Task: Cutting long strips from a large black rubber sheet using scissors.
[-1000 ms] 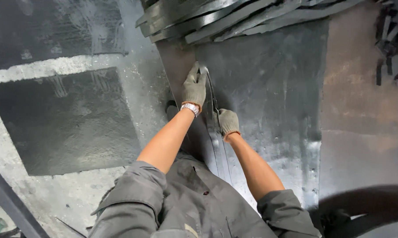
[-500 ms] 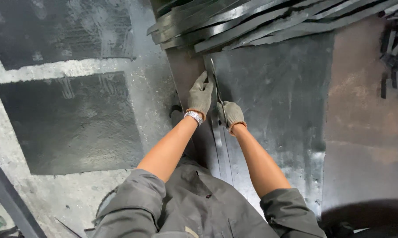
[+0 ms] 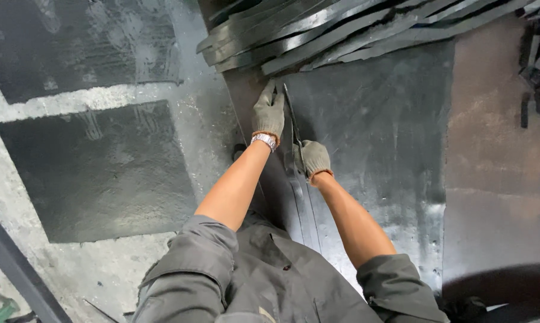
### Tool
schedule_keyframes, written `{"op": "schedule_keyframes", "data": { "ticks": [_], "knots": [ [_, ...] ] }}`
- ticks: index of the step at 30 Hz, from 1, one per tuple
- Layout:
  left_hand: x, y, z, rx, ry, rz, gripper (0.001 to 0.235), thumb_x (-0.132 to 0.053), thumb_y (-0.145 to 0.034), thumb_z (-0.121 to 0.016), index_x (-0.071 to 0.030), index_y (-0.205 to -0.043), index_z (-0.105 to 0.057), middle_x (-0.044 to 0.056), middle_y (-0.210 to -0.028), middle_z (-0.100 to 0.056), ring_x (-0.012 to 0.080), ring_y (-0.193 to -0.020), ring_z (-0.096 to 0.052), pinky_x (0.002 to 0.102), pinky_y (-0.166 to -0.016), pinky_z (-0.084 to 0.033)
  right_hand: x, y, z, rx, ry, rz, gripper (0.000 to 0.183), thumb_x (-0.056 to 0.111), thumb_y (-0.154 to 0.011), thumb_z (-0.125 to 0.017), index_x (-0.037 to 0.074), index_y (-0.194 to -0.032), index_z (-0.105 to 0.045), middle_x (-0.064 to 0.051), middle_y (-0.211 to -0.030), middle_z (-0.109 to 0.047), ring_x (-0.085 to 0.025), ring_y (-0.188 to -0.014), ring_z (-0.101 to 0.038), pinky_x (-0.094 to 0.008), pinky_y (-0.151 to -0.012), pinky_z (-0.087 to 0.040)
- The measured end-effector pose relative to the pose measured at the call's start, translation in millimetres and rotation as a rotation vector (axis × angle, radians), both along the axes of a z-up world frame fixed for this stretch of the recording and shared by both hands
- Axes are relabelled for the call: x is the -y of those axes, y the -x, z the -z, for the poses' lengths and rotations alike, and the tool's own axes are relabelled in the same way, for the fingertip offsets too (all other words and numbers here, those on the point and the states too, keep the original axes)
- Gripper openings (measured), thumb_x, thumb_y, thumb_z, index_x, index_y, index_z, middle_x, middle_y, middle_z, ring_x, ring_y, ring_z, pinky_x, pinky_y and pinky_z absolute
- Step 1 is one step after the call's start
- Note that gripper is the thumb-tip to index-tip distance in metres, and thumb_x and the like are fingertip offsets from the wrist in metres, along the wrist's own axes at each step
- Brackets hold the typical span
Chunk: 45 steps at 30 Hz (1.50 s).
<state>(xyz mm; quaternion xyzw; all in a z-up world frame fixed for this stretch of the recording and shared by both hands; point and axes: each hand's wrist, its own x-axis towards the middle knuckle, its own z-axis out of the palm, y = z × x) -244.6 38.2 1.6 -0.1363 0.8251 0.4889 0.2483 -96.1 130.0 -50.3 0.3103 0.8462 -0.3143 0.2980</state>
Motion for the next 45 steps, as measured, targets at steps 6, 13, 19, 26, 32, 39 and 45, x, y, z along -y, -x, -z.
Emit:
{"op": "schedule_keyframes", "data": {
  "ticks": [6,13,19,26,32,39,45],
  "knots": [
    [3,2,7,0.071,0.071,-0.004,0.05,-0.041,-0.097,-0.059,-0.023,-0.144,-0.059,0.016,-0.14,-0.061,0.0324,-0.128,-0.057,0.041,-0.103,-0.044,4,-8,23,-0.121,-0.072,-0.03,0.047,0.048,-0.093,-0.057,0.006,-0.095,-0.076,-0.024,-0.094,-0.072,-0.045,-0.093,-0.069,-0.052,-0.082,-0.054],
    [9,-2,21,0.022,-0.135,-0.086,0.049,-0.035,-0.096,-0.062,-0.013,-0.141,-0.06,0.014,-0.133,-0.071,0.0244,-0.122,-0.07,0.035,-0.103,-0.051,-2,4,-9,-0.051,0.066,0.053,0.055,0.057,-0.093,-0.053,0.006,-0.096,-0.075,-0.023,-0.091,-0.073,-0.043,-0.09,-0.072,-0.05,-0.082,-0.055],
    [11,-3,-1,0.015,-0.103,-0.032,0.047,-0.028,-0.095,-0.066,-0.013,-0.139,-0.063,0.013,-0.131,-0.07,0.0212,-0.119,-0.067,0.032,-0.099,-0.05,-3,24,0,-0.124,0.027,0.038,0.055,0.056,-0.094,-0.052,0.006,-0.1,-0.075,-0.025,-0.095,-0.072,-0.045,-0.097,-0.068,-0.051,-0.085,-0.053],
    [15,-10,40,-0.002,-0.171,-0.024,0.047,-0.024,-0.092,-0.069,-0.009,-0.136,-0.065,0.011,-0.126,-0.075,0.019,-0.115,-0.072,0.031,-0.097,-0.053,-6,12,26,-0.187,0.009,0.039,0.054,0.054,-0.093,-0.051,0.005,-0.098,-0.075,-0.026,-0.096,-0.072,-0.047,-0.097,-0.067,-0.053,-0.083,-0.053],
    [13,-1,5,0.189,-0.062,0.006,0.048,-0.023,-0.094,-0.068,-0.011,-0.14,-0.061,0.011,-0.119,-0.077,0.0174,-0.106,-0.073,0.03,-0.095,-0.053,-9,23,8,-0.102,0.022,-0.001,0.055,0.053,-0.097,-0.049,0.004,-0.096,-0.074,-0.026,-0.092,-0.073,-0.046,-0.095,-0.068,-0.053,-0.085,-0.053],
    [15,-2,13,0.225,-0.099,-0.009,0.047,-0.022,-0.093,-0.068,-0.011,-0.138,-0.063,0.007,-0.125,-0.075,0.0136,-0.109,-0.071,0.028,-0.095,-0.051,-4,26,8,-0.079,0.072,0.085,0.054,0.052,-0.097,-0.047,0.004,-0.099,-0.074,-0.025,-0.091,-0.073,-0.043,-0.093,-0.071,-0.05,-0.084,-0.055],
    [21,-1,41,0.141,-0.222,-0.041,0.046,-0.019,-0.092,-0.069,-0.006,-0.136,-0.067,0.008,-0.123,-0.077,0.015,-0.105,-0.072,0.028,-0.093,-0.054,-3,25,16,-0.174,-0.02,0.075,0.048,0.047,-0.091,-0.054,0.006,-0.096,-0.078,-0.025,-0.095,-0.072,-0.045,-0.097,-0.068,-0.051,-0.085,-0.053]
  ]
}}
